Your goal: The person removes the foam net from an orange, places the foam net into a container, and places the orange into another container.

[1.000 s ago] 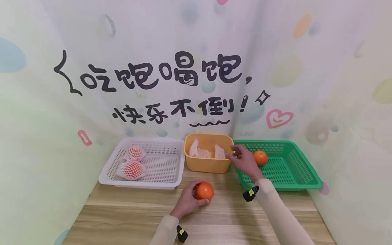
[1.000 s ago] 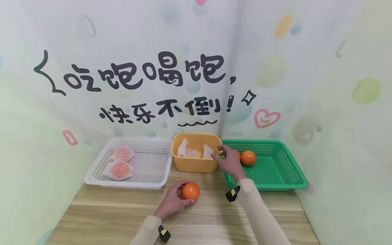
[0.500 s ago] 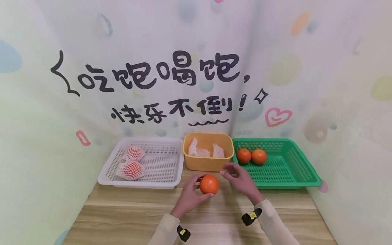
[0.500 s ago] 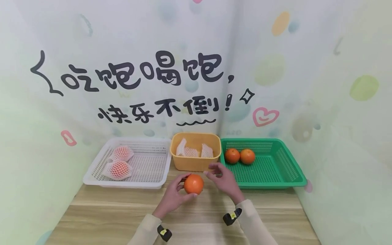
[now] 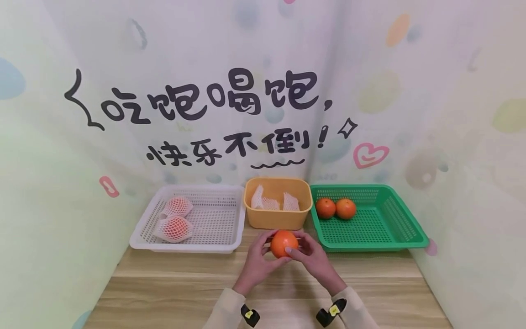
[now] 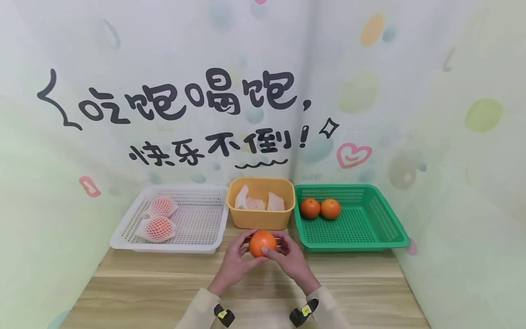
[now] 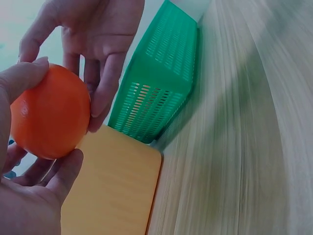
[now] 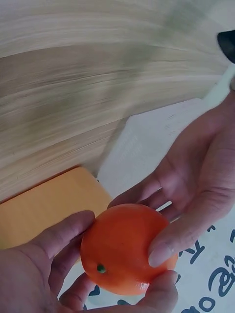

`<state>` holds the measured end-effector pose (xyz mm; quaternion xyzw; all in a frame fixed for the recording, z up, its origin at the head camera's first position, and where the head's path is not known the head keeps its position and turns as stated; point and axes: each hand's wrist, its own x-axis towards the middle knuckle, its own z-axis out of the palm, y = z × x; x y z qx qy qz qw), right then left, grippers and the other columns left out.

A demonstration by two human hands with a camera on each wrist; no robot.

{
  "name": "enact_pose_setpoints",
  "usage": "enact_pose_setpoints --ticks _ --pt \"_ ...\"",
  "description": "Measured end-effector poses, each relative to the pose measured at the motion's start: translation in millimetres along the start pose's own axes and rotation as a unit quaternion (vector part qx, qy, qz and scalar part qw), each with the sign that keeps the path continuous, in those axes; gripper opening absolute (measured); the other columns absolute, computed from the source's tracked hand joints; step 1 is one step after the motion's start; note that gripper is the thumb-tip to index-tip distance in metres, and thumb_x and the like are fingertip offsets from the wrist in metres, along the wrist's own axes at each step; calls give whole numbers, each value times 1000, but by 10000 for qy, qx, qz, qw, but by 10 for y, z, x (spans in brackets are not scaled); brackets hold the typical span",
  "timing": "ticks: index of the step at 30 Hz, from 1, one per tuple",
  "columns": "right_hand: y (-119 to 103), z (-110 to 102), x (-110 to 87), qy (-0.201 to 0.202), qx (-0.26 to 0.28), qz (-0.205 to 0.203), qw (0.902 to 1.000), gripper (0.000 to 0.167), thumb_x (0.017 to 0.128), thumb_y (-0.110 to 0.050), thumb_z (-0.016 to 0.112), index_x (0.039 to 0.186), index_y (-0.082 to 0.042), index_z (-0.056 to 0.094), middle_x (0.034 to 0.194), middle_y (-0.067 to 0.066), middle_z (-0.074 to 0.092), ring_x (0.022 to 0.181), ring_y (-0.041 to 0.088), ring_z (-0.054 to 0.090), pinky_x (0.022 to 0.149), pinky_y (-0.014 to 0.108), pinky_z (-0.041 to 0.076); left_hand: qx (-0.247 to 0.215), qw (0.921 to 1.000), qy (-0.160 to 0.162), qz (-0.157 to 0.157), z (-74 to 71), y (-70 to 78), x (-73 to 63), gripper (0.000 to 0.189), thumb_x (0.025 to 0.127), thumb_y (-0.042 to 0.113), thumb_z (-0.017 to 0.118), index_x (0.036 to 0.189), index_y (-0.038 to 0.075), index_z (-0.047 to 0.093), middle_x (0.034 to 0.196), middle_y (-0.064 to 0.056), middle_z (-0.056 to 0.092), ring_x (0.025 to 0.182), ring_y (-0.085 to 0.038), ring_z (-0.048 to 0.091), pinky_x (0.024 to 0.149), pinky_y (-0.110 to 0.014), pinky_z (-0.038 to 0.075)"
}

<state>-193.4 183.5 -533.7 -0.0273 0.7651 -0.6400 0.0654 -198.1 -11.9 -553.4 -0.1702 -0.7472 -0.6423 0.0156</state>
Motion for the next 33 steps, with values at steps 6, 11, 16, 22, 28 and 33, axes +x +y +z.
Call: enact_pose_setpoints --ticks 6,11,16,22,28,33 --pt "-22 -61 2 231 -199 -136 9994 55 87 -27 83 135 -17 60 130 11 66 114 25 64 92 29 56 -113 9999 -84 66 23 -12 8 82 79 23 90 149 18 49 143 0 56 125 -22 59 100 -27 56" --pt "-66 -204 43 491 -652 -353 9960 58 86 -28 83 137 -17 59 130 11 66 113 23 65 93 26 55 -166 9997 -58 186 106 -57 -1 85 79 16 90 151 24 45 141 -5 58 120 -25 62 98 -34 58" --pt "-131 -387 95 587 -1088 -731 9896 61 86 -33 83 139 -17 58 133 11 65 116 26 65 94 29 56 72 9995 -130 290 187 -144 -22 77 84 26 86 150 21 47 137 -8 59 120 -26 61 100 -35 57" --pt "-204 -623 191 688 -1505 -985 9813 61 87 -35 83 140 -19 58 133 11 65 119 30 63 97 37 58 750 9954 -256 543 261 -194 -30 66 86 32 83 144 21 54 139 -1 59 124 -20 59 102 -33 55" --pt "-272 -908 304 831 -2118 -1105 9675 65 88 -36 81 144 -15 55 134 15 64 116 33 65 97 49 58 1438 9845 -441 899 361 -184 -7 58 88 32 82 140 20 59 140 -4 59 128 -19 57 106 -38 52" --pt "-360 -1191 416 857 -2585 -1013 9568 71 90 -42 79 148 -14 51 137 18 60 117 38 64 97 55 57 2025 9705 -643 1139 484 -163 41 55 90 34 79 139 19 59 140 -1 58 132 -18 53 110 -38 49"
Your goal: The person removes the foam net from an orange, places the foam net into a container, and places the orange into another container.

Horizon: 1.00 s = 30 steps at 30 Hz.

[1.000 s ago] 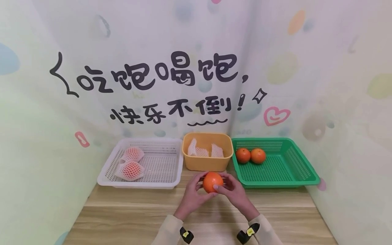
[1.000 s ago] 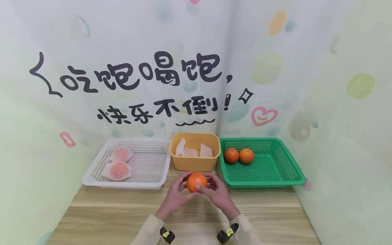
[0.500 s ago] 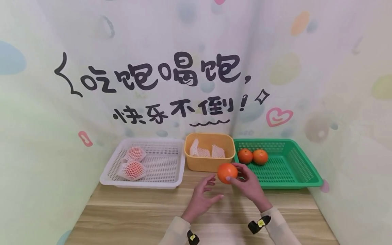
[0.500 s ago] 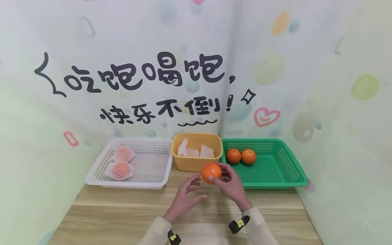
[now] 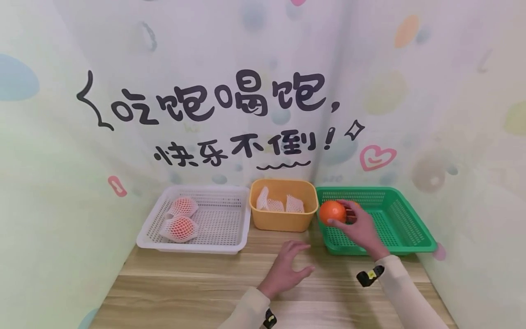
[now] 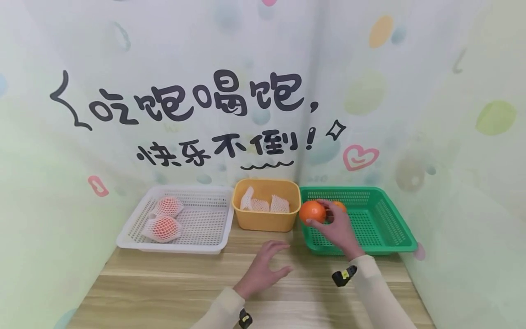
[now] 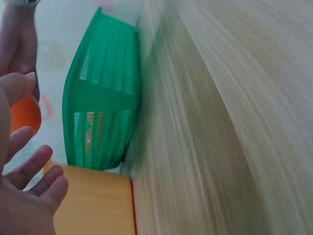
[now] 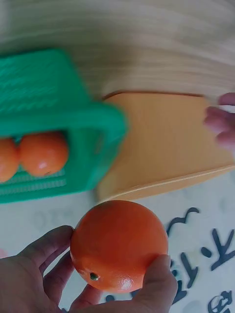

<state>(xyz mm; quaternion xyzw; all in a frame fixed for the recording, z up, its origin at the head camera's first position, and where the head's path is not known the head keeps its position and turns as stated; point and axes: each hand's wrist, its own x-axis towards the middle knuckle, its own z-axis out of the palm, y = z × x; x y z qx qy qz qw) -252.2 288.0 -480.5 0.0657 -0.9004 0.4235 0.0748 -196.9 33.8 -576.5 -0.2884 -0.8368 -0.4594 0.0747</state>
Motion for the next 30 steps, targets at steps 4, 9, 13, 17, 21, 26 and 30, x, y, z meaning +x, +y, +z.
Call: enact_pose_setpoints --ticks 4,9,13,17,21,26,30 --pt "117 -193 132 -32 -331 -29 9994 72 91 -42 77 150 -11 49 140 20 57 118 41 62 96 59 56 381 9987 -293 171 75 56 89 53 93 36 76 140 20 59 141 2 56 133 -15 51 111 -33 49" --pt "234 -404 269 -174 -810 -112 9965 71 93 -40 76 150 -8 48 141 23 56 117 42 59 91 58 58 909 9940 -466 385 129 114 221 52 94 37 75 141 20 59 142 5 56 134 -13 50 111 -29 48" --pt "318 -539 379 -313 -1074 -38 9937 73 93 -41 75 150 -6 47 142 25 55 117 42 56 88 57 58 1301 9881 -542 613 162 138 330 50 95 39 72 140 18 61 140 4 57 134 -13 50 112 -28 47" --pt "444 -639 507 -313 -1259 29 9915 75 94 -42 74 152 -3 44 145 28 52 120 45 55 90 61 57 1684 9805 -674 761 203 172 446 48 99 44 66 140 19 61 142 4 58 136 -13 50 113 -27 46" --pt "555 -708 629 -373 -1430 184 9888 77 95 -40 72 153 0 41 147 31 49 123 48 52 92 63 55 1849 9767 -761 774 262 197 557 46 99 43 65 140 21 62 142 5 58 137 -12 51 112 -24 47" --pt "666 -782 732 -496 -1516 447 9862 77 96 -34 71 153 6 38 146 36 47 122 52 51 93 65 54 1989 9724 -923 792 337 216 666 42 100 35 67 138 20 63 140 6 59 134 -9 51 111 -19 45" --pt "780 -839 776 -520 -1471 602 9859 77 95 -28 70 151 11 36 147 39 45 122 53 51 94 67 52 2196 9666 -971 903 386 221 709 37 100 29 68 135 19 66 135 6 61 129 -9 53 108 -15 45"
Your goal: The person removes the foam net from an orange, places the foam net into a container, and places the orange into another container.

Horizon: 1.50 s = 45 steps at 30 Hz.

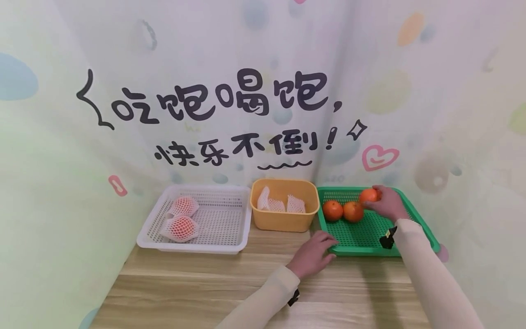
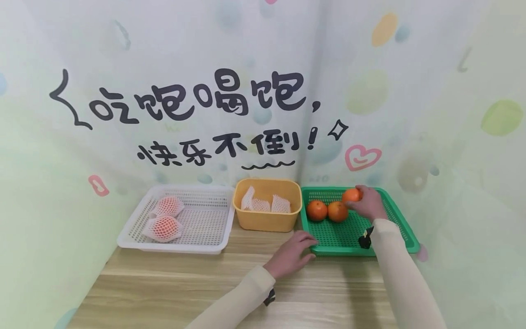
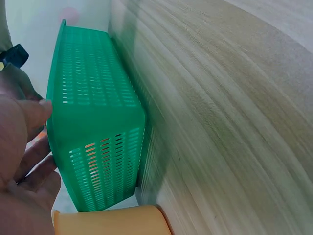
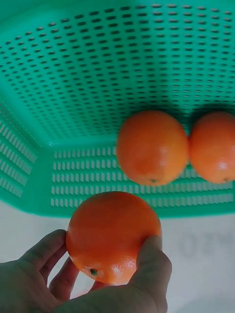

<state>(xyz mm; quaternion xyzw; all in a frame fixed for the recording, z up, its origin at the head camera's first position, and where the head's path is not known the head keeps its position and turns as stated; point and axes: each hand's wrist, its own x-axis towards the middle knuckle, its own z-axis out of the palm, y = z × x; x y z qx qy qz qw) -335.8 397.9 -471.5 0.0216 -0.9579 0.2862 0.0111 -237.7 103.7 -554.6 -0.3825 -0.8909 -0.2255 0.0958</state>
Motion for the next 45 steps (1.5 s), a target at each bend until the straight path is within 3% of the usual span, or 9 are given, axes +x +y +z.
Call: enact_pose_setpoints --ticks 5,10,17,24,35,45 --pt "181 7 102 -21 -91 154 9998 80 91 -29 72 149 15 36 144 41 45 122 55 50 95 70 49 344 9987 217 321 51 -4 38 27 99 24 69 126 21 72 123 8 64 121 -8 54 103 -12 46" --pt "360 54 159 -154 -229 380 9989 81 91 -30 70 147 17 35 140 43 47 114 53 53 88 66 53 569 9958 482 525 115 -9 71 21 97 19 70 117 23 76 115 10 67 116 -6 56 102 -11 46" --pt "530 197 221 -134 -115 744 9971 82 88 -29 73 143 18 35 132 42 49 106 51 55 80 58 55 484 9962 590 411 108 -3 74 21 96 13 71 113 24 78 110 12 69 112 -5 59 98 -9 48" --pt "640 314 297 -449 -343 803 9952 81 86 -26 71 144 17 35 131 44 49 103 50 54 78 55 55 257 9974 609 284 113 -10 98 23 94 10 72 111 24 79 107 11 68 110 -4 59 96 -7 47" --pt "694 360 308 -672 -382 736 9943 79 90 -23 68 151 12 33 144 45 39 119 58 48 95 67 48 222 9991 365 79 81 20 122 24 94 10 72 110 25 80 107 11 69 109 -4 59 96 -7 47" --pt "705 381 263 -830 -467 713 9929 80 93 -26 64 153 12 29 147 45 37 122 61 46 98 69 47 140 9996 249 -11 75 39 122 25 94 8 71 110 24 80 106 12 70 108 -3 59 96 -8 46"
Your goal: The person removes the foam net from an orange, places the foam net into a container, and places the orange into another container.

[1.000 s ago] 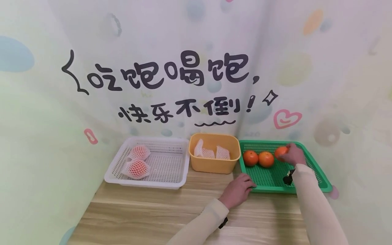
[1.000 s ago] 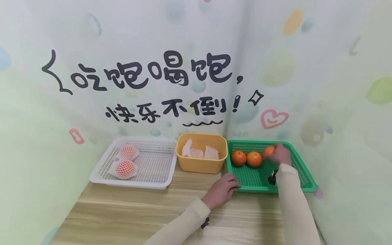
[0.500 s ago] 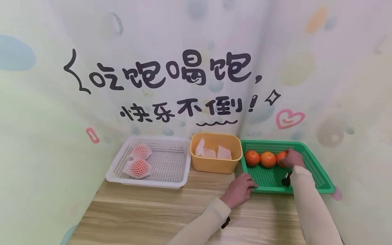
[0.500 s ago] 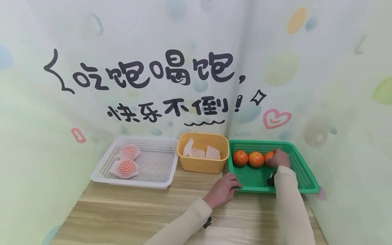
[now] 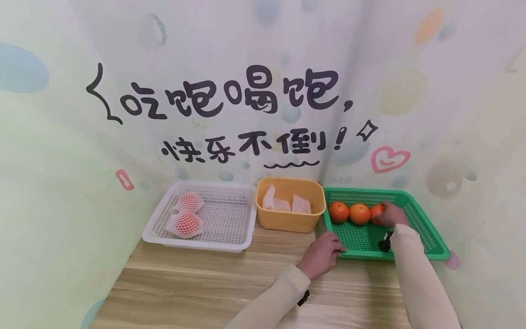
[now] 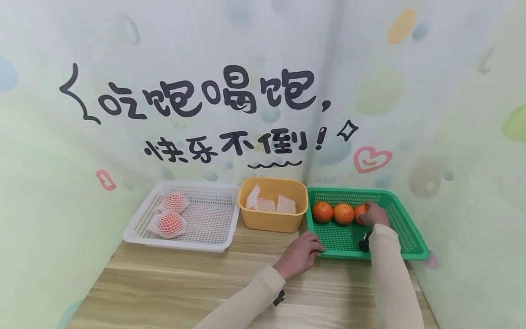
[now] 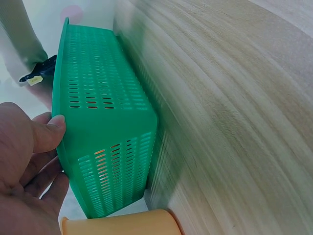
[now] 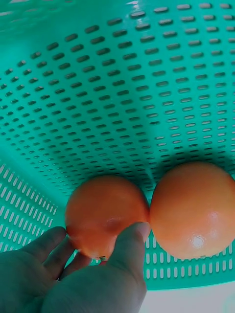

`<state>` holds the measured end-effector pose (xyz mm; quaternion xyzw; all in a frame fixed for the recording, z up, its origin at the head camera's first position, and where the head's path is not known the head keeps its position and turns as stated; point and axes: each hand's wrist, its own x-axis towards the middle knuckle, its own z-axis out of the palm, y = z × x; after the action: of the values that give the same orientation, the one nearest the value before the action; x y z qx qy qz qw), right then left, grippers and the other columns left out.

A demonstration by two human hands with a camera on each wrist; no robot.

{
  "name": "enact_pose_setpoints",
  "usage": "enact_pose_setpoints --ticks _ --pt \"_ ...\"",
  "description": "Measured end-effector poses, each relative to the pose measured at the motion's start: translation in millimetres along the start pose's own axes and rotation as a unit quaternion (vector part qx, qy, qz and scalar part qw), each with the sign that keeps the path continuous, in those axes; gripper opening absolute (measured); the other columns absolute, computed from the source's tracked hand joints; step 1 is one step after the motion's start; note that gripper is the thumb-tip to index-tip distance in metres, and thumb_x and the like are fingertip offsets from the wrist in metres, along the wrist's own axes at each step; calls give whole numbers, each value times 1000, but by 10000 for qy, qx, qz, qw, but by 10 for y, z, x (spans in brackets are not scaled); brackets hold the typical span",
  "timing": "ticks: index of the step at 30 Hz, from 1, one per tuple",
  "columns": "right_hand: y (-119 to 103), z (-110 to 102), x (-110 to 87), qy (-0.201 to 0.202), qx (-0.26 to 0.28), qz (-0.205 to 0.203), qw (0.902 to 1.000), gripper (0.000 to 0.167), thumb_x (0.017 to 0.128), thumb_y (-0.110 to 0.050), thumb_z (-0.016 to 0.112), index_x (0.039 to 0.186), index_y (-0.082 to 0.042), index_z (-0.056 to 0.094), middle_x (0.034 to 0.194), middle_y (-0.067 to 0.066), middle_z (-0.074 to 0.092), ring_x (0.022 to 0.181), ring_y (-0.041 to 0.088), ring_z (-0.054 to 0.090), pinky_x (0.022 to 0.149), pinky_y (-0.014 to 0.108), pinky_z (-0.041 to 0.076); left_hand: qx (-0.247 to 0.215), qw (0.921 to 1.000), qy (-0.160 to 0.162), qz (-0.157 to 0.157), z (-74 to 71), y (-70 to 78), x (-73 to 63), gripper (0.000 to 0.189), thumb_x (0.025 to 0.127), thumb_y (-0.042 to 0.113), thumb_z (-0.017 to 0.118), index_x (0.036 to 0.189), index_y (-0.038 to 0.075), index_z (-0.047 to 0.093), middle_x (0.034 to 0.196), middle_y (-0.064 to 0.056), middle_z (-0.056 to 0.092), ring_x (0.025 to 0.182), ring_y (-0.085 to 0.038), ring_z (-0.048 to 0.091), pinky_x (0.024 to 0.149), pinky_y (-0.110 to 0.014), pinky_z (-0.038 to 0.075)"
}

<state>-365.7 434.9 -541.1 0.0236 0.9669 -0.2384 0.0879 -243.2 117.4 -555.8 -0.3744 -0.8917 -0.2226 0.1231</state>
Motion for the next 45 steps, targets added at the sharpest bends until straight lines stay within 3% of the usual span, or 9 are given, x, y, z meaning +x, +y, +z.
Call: enact_pose_setpoints --ticks 9,15,27,36,42,45 --pt "-86 -34 -194 -114 466 54 9988 87 102 -43 51 156 14 15 152 46 27 129 64 39 99 72 45 -82 9998 156 14 4 16 -10 24 92 7 73 108 23 81 105 11 71 107 -3 60 92 -7 48" --pt "-178 -78 -284 -173 556 53 9983 86 105 -46 44 157 13 9 153 46 24 131 64 37 102 73 43 -89 9997 198 -56 1 25 -20 24 92 7 73 108 23 81 105 11 70 106 -4 59 91 -6 48" --pt "-330 -137 -452 207 313 -266 9989 88 105 -48 50 158 11 12 154 46 25 133 64 36 103 74 42 -53 9997 205 -78 1 50 -18 25 92 7 74 109 23 81 105 11 70 106 -4 59 90 -6 47" --pt "-544 -184 -622 506 127 -564 9970 93 99 -55 59 160 3 21 159 43 17 140 68 19 104 82 30 140 9996 -130 -197 -62 71 0 25 92 9 74 110 25 80 108 12 70 108 -3 57 86 -7 49" --pt "-711 -145 -767 719 -126 -842 9938 88 97 -53 63 159 0 28 159 42 18 139 69 18 103 85 27 339 9975 -623 -29 -94 24 8 24 98 19 69 119 30 75 119 14 65 117 -3 53 91 -9 49" --pt "-807 -74 -822 848 -171 -1055 9906 86 97 -50 66 157 0 32 158 41 22 139 67 21 103 84 30 463 9961 -754 37 -136 -25 -7 25 100 27 67 124 31 73 131 10 61 129 -7 49 98 -14 50"
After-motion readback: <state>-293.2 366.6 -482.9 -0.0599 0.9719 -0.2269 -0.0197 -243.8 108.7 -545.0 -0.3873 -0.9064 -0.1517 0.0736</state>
